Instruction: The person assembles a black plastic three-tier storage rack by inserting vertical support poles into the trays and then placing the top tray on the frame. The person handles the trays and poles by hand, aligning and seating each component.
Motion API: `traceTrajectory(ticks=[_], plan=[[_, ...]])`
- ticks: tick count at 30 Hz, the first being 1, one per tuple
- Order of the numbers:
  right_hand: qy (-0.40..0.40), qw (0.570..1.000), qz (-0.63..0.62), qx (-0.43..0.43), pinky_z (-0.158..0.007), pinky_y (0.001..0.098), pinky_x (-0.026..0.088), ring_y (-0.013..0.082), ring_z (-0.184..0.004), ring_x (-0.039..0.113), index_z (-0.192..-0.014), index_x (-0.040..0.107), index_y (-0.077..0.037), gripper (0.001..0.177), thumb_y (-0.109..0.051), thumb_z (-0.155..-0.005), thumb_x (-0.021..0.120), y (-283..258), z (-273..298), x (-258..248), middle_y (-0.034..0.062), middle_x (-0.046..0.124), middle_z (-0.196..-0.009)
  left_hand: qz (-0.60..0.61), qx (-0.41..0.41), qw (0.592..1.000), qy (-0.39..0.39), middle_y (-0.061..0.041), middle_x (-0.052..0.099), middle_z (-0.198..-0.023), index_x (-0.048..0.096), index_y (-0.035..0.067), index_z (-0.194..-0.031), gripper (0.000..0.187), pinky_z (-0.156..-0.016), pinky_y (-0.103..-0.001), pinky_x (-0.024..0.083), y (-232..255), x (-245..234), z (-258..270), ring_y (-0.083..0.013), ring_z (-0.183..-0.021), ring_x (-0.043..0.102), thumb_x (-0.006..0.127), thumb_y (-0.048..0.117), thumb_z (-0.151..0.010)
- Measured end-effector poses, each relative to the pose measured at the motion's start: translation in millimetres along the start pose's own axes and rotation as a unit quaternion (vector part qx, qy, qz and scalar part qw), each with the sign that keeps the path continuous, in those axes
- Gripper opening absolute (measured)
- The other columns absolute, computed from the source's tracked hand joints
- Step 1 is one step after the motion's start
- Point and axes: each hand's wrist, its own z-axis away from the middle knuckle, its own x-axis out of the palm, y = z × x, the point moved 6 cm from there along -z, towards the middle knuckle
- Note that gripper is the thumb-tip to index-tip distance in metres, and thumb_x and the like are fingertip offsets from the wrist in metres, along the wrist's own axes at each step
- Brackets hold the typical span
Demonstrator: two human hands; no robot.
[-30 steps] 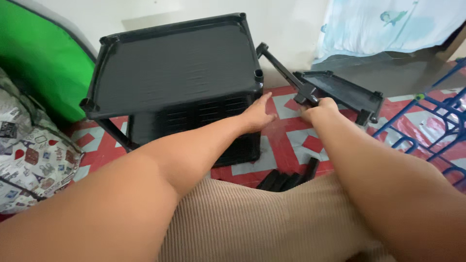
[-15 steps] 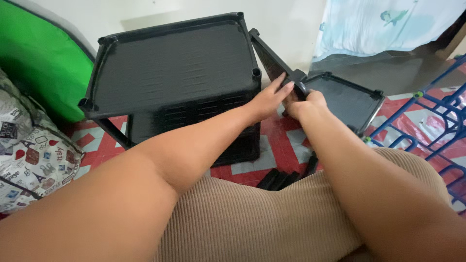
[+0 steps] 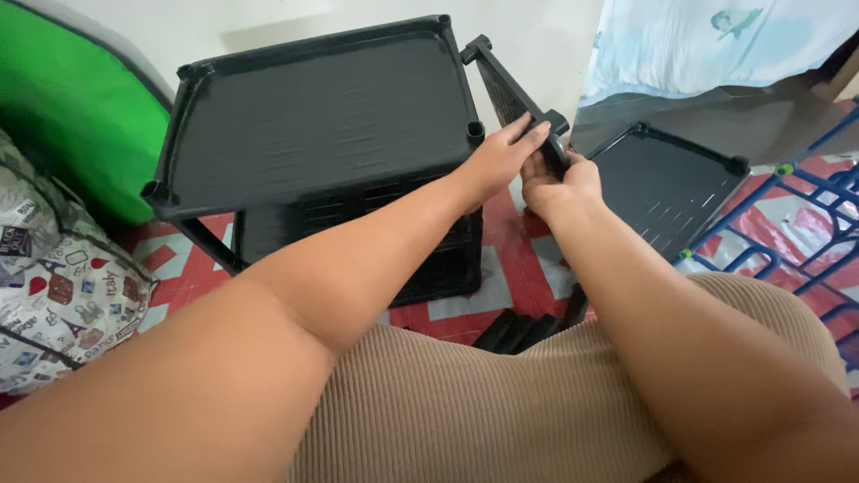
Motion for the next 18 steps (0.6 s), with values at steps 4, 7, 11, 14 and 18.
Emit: traceTrajectory(ticks=[4,7,11,14,18], plan=[[0.006,1.0,-0.003,0.003,-0.09,0.0439,0.063,0.0318,-0.091,0.076,-0.111,0.062,0.006,0.03,-0.015,-0.104,0.042,-2.9,6.7,2.7,0.0189,0.074,-0.104,-0.023,-0.015,0.999,0.026,-0.028,0.054,-0.146,0.033,-0.01,-0.154,0.096,-0.113,-0.036,0.04,5.9,5.5,-6.5,-0.0284,-0.137,0.053,0.066,0.054,-0.09],[-0.007,0.999,-0.017,0.032,-0.089,0.0447,0.063,0.0303,-0.092,0.075,-0.112,0.063,0.001,0.026,-0.017,-0.105,0.046,4.4,15.5,5.5,0.0157,0.073,-0.106,-0.03,-0.021,0.998,0.05,-0.031,0.058,-0.141,0.03,-0.013,-0.152,0.104,-0.109,-0.036,0.046,7.8,4.4,-9.6,-0.029,-0.132,0.06,0.074,0.052,-0.084],[-0.011,0.995,0.091,0.05,-0.085,0.0475,0.061,0.0316,-0.096,0.075,-0.112,0.067,-0.005,0.035,-0.026,-0.104,0.04,13.7,32.0,10.1,0.0135,0.076,-0.108,0.014,-0.017,0.998,0.059,-0.031,0.064,-0.134,0.027,-0.012,-0.151,0.106,-0.099,-0.036,0.056,8.5,9.3,-14.8,-0.0312,-0.121,0.068,0.077,0.045,-0.077],[0.047,0.983,0.174,0.032,-0.078,0.0467,0.058,0.0307,-0.094,0.072,-0.107,0.07,-0.01,0.047,-0.041,-0.101,0.035,11.7,38.6,-6.1,0.0112,0.074,-0.105,-0.04,-0.022,0.996,0.079,-0.029,0.06,-0.137,0.032,-0.011,-0.153,0.104,-0.099,-0.035,0.053,6.5,11.5,-16.4,-0.0289,-0.122,0.065,0.079,0.046,-0.079],[0.071,0.986,0.144,0.041,-0.069,0.0406,0.061,0.027,-0.083,0.073,-0.103,0.073,-0.008,0.044,-0.033,-0.101,0.037,1.9,23.4,-35.1,0.0095,0.074,-0.098,-0.037,-0.01,0.996,0.08,-0.028,0.066,-0.133,0.035,-0.01,-0.153,0.101,-0.096,-0.034,0.056,4.5,14.9,-11.5,-0.0284,-0.118,0.07,0.08,0.043,-0.079]])
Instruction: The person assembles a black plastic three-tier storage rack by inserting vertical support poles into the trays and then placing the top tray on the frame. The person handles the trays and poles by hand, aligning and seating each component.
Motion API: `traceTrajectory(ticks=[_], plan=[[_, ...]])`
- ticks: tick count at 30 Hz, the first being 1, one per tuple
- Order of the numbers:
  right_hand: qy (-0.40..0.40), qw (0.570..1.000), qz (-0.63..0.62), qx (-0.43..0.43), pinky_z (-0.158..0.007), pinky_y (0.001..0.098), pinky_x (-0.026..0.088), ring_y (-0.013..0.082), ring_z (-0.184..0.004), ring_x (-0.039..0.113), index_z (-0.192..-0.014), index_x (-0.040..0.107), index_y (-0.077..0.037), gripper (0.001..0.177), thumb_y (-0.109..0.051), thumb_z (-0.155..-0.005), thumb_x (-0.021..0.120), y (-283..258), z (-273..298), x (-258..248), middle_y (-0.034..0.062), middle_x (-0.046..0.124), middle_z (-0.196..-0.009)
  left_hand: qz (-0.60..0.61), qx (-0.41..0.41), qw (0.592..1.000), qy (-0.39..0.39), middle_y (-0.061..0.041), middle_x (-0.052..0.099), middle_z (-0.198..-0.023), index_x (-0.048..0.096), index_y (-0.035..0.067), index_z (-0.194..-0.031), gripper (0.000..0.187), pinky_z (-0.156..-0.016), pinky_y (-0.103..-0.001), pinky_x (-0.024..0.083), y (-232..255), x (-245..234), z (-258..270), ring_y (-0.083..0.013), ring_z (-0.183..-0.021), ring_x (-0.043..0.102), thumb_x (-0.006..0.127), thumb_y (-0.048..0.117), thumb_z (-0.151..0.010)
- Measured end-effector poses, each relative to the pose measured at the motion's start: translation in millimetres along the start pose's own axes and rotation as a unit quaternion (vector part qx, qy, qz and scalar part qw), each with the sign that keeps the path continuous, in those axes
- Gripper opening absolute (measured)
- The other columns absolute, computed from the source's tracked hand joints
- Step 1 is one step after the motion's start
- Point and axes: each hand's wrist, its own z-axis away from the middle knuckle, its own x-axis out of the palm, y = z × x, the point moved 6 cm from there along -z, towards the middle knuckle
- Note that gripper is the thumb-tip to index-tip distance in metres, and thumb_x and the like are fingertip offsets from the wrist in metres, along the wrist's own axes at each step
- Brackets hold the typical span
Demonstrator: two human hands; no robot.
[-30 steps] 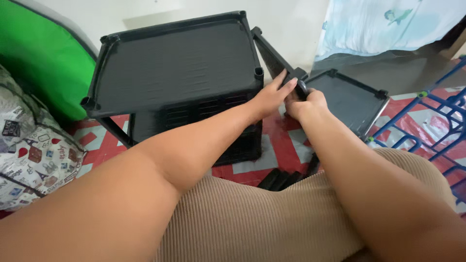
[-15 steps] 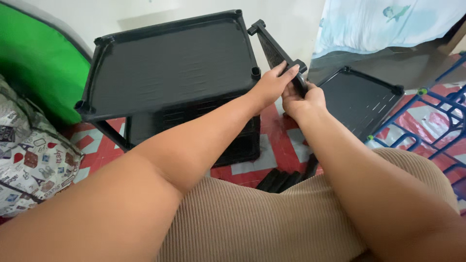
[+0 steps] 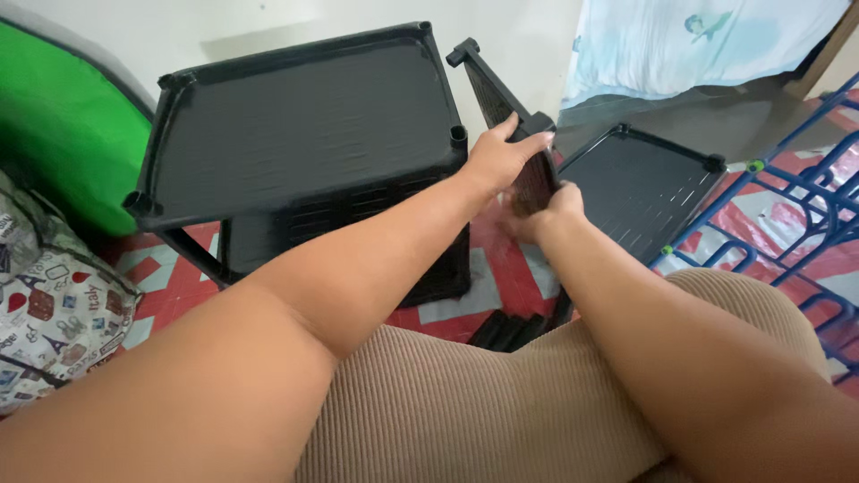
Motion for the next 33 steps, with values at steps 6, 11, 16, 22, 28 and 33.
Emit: traceTrajectory(ticks=[6,11,16,22,28,33], plan=[[0.036,0.995,-0.089,-0.003,-0.062,0.0327,0.066,0.0303,-0.071,0.075,-0.107,0.069,0.01,0.04,-0.013,-0.103,0.036,-28.0,-42.0,-22.1,0.0205,0.075,-0.093,0.096,-0.06,0.993,-0.019,-0.021,0.074,-0.114,0.026,-0.007,-0.155,0.1,-0.08,-0.035,0.063,-0.1,1.1,15.3,-0.023,-0.094,0.074,0.08,0.028,-0.078],[0.06,0.992,-0.109,-0.011,-0.054,0.0291,0.06,0.0264,-0.06,0.069,-0.104,0.066,0.009,0.037,-0.014,-0.101,0.037,-28.9,-39.9,-19.3,0.0195,0.071,-0.085,0.138,-0.052,0.988,-0.05,-0.019,0.075,-0.097,0.021,-0.008,-0.157,0.099,-0.075,-0.037,0.063,17.0,-0.3,24.5,-0.021,-0.077,0.072,0.079,0.022,-0.082],[0.056,0.993,-0.107,0.001,-0.05,0.0275,0.054,0.0219,-0.056,0.064,-0.096,0.065,0.003,0.03,-0.012,-0.099,0.04,-20.9,-20.1,-6.3,0.0141,0.068,-0.08,0.125,-0.043,0.989,-0.061,-0.014,0.077,-0.1,0.023,-0.007,-0.156,0.097,-0.073,-0.032,0.063,38.4,-11.1,30.5,-0.0183,-0.078,0.075,0.078,0.025,-0.083],[0.066,0.992,-0.109,-0.023,-0.052,0.0283,0.053,0.0217,-0.057,0.066,-0.095,0.067,0.004,0.03,-0.009,-0.098,0.04,-5.2,5.8,15.0,0.0135,0.071,-0.078,0.115,-0.034,0.99,-0.07,-0.017,0.077,-0.094,0.025,-0.006,-0.156,0.097,-0.074,-0.035,0.063,64.3,-32.8,41.7,-0.019,-0.075,0.076,0.079,0.026,-0.082],[0.0,0.997,-0.082,0.01,-0.051,0.0245,0.051,0.0157,-0.059,0.065,-0.094,0.071,-0.003,0.034,-0.016,-0.098,0.039,17.2,30.2,34.8,0.0073,0.07,-0.076,0.061,0.021,0.994,-0.083,-0.014,0.077,-0.099,0.031,-0.003,-0.157,0.094,-0.082,-0.034,0.063,87.8,-45.2,47.7,-0.0197,-0.083,0.075,0.081,0.029,-0.083],[-0.013,0.995,-0.095,-0.011,-0.051,0.0276,0.046,0.0157,-0.059,0.06,-0.1,0.068,0.001,0.036,-0.015,-0.097,0.036,12.1,19.7,38.5,0.0086,0.069,-0.078,0.049,0.018,0.996,-0.068,-0.015,0.077,-0.107,0.036,0.001,-0.154,0.089,-0.08,-0.035,0.063,87.5,-54.2,51.1,-0.0215,-0.09,0.078,0.077,0.035,-0.084]])
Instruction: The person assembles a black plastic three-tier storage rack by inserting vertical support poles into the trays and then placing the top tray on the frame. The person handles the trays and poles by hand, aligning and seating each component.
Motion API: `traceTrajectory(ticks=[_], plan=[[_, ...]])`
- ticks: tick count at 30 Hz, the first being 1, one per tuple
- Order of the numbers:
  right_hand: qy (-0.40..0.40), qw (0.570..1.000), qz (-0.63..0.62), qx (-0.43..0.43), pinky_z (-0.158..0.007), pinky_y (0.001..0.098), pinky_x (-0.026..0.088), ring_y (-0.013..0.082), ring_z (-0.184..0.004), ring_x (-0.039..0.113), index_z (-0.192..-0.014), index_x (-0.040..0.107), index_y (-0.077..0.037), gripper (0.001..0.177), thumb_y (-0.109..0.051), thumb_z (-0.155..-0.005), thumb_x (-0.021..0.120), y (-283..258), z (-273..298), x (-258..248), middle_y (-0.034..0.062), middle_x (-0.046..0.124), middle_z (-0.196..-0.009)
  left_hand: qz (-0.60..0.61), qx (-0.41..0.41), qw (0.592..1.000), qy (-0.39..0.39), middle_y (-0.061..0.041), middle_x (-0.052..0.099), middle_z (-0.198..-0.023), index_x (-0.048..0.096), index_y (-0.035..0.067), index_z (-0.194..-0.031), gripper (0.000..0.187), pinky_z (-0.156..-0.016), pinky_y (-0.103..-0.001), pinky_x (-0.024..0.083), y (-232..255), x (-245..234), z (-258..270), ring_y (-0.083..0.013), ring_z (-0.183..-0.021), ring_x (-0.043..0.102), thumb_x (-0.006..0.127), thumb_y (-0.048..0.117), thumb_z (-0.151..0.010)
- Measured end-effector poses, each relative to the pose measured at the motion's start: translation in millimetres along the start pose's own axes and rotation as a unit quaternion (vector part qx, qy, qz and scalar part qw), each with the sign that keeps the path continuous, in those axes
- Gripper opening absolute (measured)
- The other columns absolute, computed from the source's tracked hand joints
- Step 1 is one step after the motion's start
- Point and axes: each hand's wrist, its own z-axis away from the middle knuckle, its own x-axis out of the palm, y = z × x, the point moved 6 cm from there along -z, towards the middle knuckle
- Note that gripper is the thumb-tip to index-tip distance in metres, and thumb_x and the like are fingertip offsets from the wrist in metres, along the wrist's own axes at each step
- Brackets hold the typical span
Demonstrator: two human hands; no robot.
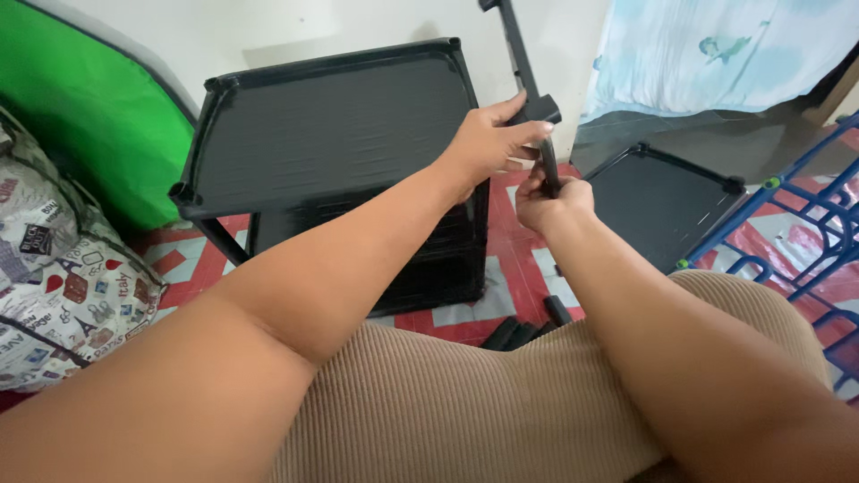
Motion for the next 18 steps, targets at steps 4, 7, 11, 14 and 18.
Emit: traceTrajectory(ticks=[4,7,11,14,18], plan=[[-0.02,1.0,0.005,0.002,-0.05,0.0273,0.045,0.0178,-0.059,0.059,-0.101,0.066,0.004,0.033,-0.013,-0.097,0.038,-9.9,-11.7,-1.0,0.0106,0.067,-0.08,0.049,-0.005,0.995,0.087,-0.016,0.072,-0.121,0.055,-0.004,-0.14,0.069,-0.077,-0.039,0.064,-5.5,-25.3,-4.9,-0.0262,-0.095,0.076,0.069,0.041,-0.089],[-0.037,0.999,0.018,0.024,-0.05,0.0248,0.045,0.0159,-0.061,0.061,-0.103,0.068,0.006,0.035,-0.009,-0.097,0.038,-7.4,-9.6,-5.8,0.0118,0.071,-0.084,0.147,-0.038,0.978,0.141,-0.019,0.062,-0.13,0.049,-0.001,-0.137,0.057,-0.08,-0.042,0.065,-12.8,-44.2,-13.0,-0.031,-0.101,0.074,0.06,0.036,-0.095],[-0.021,0.999,0.039,-0.009,-0.052,0.0257,0.044,0.016,-0.061,0.057,-0.101,0.065,0.006,0.03,-0.008,-0.094,0.039,-1.4,-1.0,-16.7,0.0122,0.069,-0.083,0.145,-0.045,0.979,0.133,-0.015,0.06,-0.13,0.047,0.002,-0.137,0.049,-0.081,-0.041,0.064,-23.8,-50.1,-19.3,-0.0278,-0.099,0.074,0.052,0.034,-0.099],[-0.038,0.997,0.07,0.0,-0.051,0.0263,0.043,0.0151,-0.06,0.054,-0.099,0.066,0.002,0.028,-0.008,-0.091,0.041,6.5,6.0,-16.2,0.0088,0.068,-0.08,0.122,-0.029,0.979,0.16,-0.018,0.066,-0.118,0.055,-0.004,-0.127,0.043,-0.079,-0.041,0.061,-32.9,-52.2,-24.7,-0.0265,-0.092,0.074,0.054,0.032,-0.103],[-0.028,0.998,0.062,0.013,-0.052,0.0257,0.043,0.0139,-0.06,0.054,-0.098,0.066,0.003,0.026,-0.006,-0.091,0.042,14.3,14.1,-16.7,0.0076,0.068,-0.081,0.183,0.021,0.972,0.147,-0.014,0.065,-0.101,0.058,-0.005,-0.116,0.031,-0.077,-0.041,0.062,-44.6,-57.8,-31.7,-0.025,-0.084,0.07,0.055,0.023,-0.103]])
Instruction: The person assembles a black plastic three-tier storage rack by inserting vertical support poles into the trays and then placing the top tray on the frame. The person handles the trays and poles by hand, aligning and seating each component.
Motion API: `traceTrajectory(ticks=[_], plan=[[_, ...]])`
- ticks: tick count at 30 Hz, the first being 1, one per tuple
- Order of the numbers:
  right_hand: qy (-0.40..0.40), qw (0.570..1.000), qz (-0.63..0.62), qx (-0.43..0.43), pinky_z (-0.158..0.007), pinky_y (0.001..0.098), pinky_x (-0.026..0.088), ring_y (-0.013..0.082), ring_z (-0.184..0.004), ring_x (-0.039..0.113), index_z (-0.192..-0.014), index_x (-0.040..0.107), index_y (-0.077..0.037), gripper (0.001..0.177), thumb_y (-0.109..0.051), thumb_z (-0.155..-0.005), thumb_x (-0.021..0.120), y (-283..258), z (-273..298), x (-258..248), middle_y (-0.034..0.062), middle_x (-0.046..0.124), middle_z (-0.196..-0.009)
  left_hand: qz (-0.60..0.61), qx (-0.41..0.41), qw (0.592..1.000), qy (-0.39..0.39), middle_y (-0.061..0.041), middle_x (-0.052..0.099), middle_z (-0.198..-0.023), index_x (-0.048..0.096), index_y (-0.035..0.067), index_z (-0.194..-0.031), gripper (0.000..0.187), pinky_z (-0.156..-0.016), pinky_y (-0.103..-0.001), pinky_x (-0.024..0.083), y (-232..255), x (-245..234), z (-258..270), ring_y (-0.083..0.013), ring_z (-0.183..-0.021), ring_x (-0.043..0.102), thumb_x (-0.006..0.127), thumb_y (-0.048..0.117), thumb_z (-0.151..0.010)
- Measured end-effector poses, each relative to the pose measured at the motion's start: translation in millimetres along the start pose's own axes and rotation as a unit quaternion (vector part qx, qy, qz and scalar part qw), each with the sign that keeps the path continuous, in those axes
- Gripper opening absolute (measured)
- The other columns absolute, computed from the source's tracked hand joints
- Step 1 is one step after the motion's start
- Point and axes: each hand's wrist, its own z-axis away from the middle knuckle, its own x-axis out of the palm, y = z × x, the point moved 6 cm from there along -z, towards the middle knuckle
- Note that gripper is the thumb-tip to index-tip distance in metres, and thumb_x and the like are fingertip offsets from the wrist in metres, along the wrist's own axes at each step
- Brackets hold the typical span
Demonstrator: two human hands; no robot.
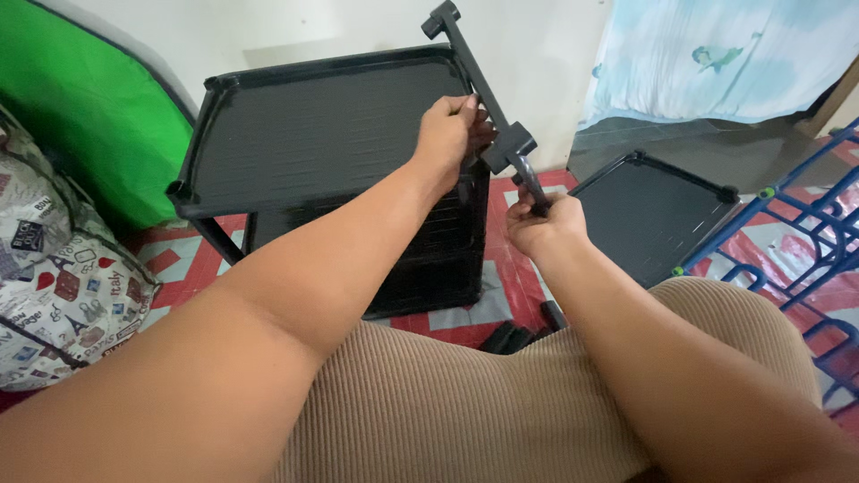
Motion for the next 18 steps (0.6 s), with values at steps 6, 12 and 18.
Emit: traceTrajectory(ticks=[6,12,18], plan=[[0.005,1.0,-0.012,-0.001,-0.052,0.0253,0.043,0.015,-0.06,0.056,-0.097,0.065,0.001,0.026,-0.006,-0.09,0.041,4.3,7.7,4.4,0.0087,0.069,-0.081,0.02,-0.017,0.999,-0.03,-0.009,0.059,-0.084,0.059,0.001,-0.102,0.024,-0.072,-0.037,0.057,-8.8,-12.9,-0.5,-0.0189,-0.071,0.059,0.052,0.024,-0.106],[0.011,1.0,0.001,-0.018,-0.052,0.0261,0.043,0.0152,-0.06,0.057,-0.097,0.065,0.0,0.025,-0.007,-0.093,0.042,6.1,1.7,7.5,0.0102,0.07,-0.083,0.025,-0.096,0.985,-0.144,0.0,0.046,-0.077,0.053,0.01,-0.094,0.018,-0.085,-0.042,0.058,-2.7,-24.2,20.0,-0.0163,-0.07,0.05,0.049,0.021,-0.107],[-0.024,0.999,0.03,-0.021,-0.052,0.0271,0.042,0.017,-0.06,0.055,-0.095,0.064,0.0,0.026,-0.01,-0.094,0.039,12.6,-8.1,19.2,0.0093,0.066,-0.081,-0.093,-0.147,0.976,-0.135,0.002,0.043,-0.075,0.052,0.015,-0.092,0.019,-0.088,-0.041,0.057,5.4,-73.1,46.6,-0.0154,-0.07,0.05,0.049,0.027,-0.106]])
